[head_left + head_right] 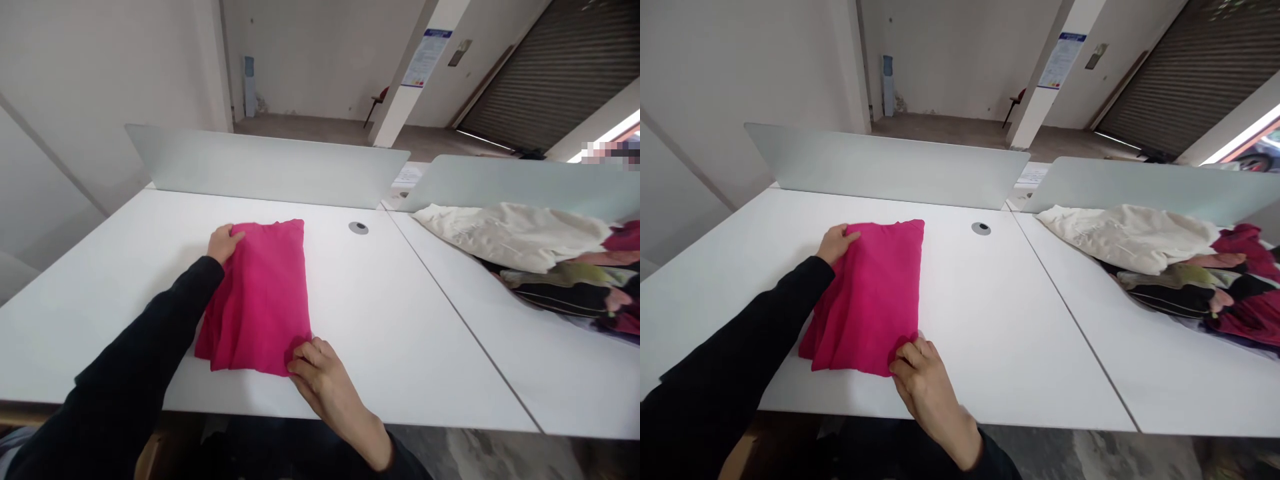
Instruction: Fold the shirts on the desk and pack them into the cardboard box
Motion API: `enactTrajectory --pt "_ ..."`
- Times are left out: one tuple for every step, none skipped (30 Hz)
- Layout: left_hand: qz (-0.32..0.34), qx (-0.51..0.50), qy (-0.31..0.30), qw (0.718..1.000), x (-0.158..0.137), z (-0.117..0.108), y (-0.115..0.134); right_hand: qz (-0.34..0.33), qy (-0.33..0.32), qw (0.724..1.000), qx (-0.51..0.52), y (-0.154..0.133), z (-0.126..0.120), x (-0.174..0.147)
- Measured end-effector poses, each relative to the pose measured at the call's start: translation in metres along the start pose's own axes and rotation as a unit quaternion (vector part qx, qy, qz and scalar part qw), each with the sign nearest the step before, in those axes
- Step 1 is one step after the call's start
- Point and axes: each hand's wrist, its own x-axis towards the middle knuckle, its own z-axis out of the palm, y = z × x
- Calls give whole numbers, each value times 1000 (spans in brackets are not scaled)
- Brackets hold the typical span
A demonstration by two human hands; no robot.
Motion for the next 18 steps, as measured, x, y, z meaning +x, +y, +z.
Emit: enactTrajectory --pt "28 22 12 999 7 4 5 -1 -3 1000 -11 0 0 1" --pt "56 53 24 997 12 7 7 -1 -6 1000 -22 0 1 2" --pt "78 86 33 993 17 11 7 2 -10 999 -33 1 2 3" --pt "87 110 37 989 20 15 4 6 -15 999 -43 0 3 4" --pt "83 125 37 988 21 18 -1 10 -20 999 -49 0 4 5" --pt "70 130 35 988 20 20 -7 12 -24 998 -52 0 5 5" --pt "57 132 33 989 18 21 -13 15 -26 998 -51 0 6 5" --pt "48 134 32 989 14 21 -19 16 -27 998 -48 -1 6 5" --pt "42 135 30 989 9 19 -23 15 -27 999 -40 -1 6 4" --pt "40 136 29 989 1 15 -24 14 -27 999 -30 -1 4 3" --pt "43 138 24 989 -8 9 -24 11 -30 999 -18 -1 2 2" --pt "50 145 15 988 -20 1 -21 7 -36 999 -6 0 -1 2" --pt "58 158 1 986 -34 -8 -18 2 -48 999 6 2 -6 3" --pt "68 178 -18 981 -50 -18 -14 -7 -67 998 20 4 -12 5" --pt "76 206 -42 975 -69 -29 -10 -18 -93 995 37 7 -19 9" --pt "81 237 -68 966 -88 -40 -8 -31 -122 990 56 11 -27 15" --pt "83 270 -98 954 -108 -50 -7 -44 -148 985 74 16 -34 22" --pt "85 296 -121 944 -129 -59 -8 -52 -167 981 85 20 -42 30"
